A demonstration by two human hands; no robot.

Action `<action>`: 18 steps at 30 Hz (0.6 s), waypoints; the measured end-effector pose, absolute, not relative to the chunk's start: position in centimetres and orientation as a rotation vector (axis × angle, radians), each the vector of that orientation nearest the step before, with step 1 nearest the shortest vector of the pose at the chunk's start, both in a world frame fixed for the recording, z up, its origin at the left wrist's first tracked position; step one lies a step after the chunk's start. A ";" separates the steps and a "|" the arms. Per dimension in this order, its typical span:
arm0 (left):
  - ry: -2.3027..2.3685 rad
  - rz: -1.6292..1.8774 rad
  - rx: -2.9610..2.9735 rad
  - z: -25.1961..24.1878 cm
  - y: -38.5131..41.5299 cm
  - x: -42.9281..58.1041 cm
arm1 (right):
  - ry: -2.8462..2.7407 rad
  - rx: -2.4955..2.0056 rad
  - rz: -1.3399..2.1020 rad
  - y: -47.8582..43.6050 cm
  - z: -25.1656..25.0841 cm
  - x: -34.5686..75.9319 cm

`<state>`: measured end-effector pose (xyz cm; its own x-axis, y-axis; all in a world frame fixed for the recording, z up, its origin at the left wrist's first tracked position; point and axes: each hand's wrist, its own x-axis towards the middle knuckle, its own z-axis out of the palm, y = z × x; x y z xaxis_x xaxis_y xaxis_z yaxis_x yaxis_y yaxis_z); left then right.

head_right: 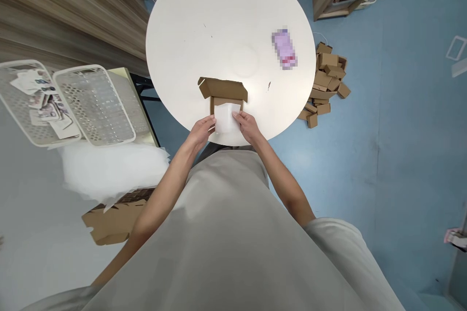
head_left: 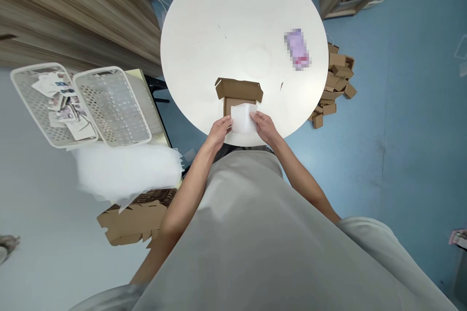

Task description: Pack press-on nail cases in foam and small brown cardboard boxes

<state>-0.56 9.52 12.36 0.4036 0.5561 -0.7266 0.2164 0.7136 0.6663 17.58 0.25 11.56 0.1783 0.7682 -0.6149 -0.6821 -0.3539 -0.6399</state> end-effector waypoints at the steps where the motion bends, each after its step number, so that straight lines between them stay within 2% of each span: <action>1: 1.160 0.247 0.804 12.3 9.7 -0.5 | -0.087 -1.226 1.495 0.3 11.5 17.4; 7: 1.167 0.279 0.787 12.1 10.4 -0.3 | -0.021 -1.352 1.429 0.9 10.9 16.4; 18: 1.418 0.239 1.106 7.5 13.2 1.3 | 0.196 -1.478 1.292 3.5 6.6 15.6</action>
